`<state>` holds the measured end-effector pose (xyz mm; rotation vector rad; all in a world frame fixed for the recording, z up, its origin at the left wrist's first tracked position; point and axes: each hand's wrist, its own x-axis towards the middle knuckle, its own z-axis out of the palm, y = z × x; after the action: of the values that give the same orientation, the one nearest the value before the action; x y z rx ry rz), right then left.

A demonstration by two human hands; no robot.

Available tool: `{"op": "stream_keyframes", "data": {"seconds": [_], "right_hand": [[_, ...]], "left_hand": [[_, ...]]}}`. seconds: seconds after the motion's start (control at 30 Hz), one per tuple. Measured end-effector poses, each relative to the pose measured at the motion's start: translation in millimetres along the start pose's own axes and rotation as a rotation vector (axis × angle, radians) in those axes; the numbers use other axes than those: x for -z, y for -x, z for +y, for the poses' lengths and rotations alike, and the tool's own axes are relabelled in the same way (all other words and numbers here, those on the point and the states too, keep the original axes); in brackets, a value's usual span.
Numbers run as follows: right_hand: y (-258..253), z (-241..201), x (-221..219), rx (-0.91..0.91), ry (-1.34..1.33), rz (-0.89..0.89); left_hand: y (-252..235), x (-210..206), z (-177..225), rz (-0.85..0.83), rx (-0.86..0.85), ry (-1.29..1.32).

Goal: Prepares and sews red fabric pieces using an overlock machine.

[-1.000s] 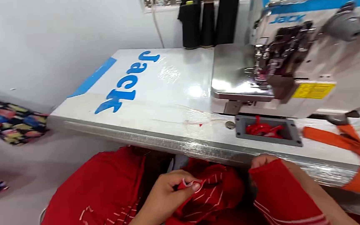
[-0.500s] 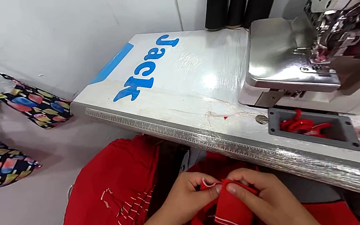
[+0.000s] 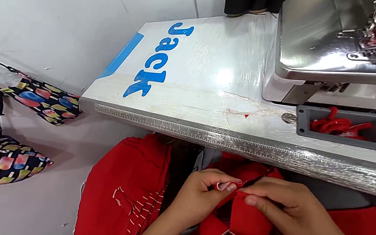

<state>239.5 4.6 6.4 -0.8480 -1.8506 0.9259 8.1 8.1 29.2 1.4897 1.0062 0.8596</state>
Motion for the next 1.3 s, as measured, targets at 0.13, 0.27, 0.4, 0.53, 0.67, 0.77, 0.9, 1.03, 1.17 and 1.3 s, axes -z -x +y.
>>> {"op": "stream_keyframes", "data": {"seconds": [0.13,0.27,0.4,0.53,0.67,0.77,0.9,1.03,1.17,1.3], "right_hand": [[0.6,-1.6,-4.3,-0.052,-0.017,0.109],[1.5,1.8,-6.5,-0.063,-0.027,0.132],[0.8,2.5,-7.6,-0.050,-0.009,0.139],[0.6,2.6,-10.4,-0.048,0.023,0.169],[-0.8,4.9,-13.9,-0.050,0.097,0.213],[-0.4,7.2,-12.1,-0.016,0.277,0.130],[1.4,5.4,-13.0,0.044,0.376,0.126],[3.0,4.0,-10.1,0.039,0.393,0.204],[4.5,4.3,-6.6,0.067,0.316,0.228],[3.2,2.8,-9.3,0.071,0.208,0.285]], "left_hand": [[2.0,-1.6,4.0,0.030,0.063,0.044],[0.2,1.4,4.2,-0.063,0.112,0.036],[-0.3,1.6,3.6,-0.087,0.114,0.079],[0.1,1.7,4.0,-0.094,0.121,0.079],[1.6,-0.2,0.1,-0.086,0.040,0.096],[2.3,0.0,-0.5,-0.105,-0.026,0.074],[2.3,-4.2,0.0,-0.051,-0.001,0.015],[0.2,-6.1,-7.8,0.103,-0.128,-0.011],[-1.7,-0.2,-18.3,0.033,-0.213,0.230],[-0.5,-17.1,-15.5,0.299,-0.385,-0.021]]}}
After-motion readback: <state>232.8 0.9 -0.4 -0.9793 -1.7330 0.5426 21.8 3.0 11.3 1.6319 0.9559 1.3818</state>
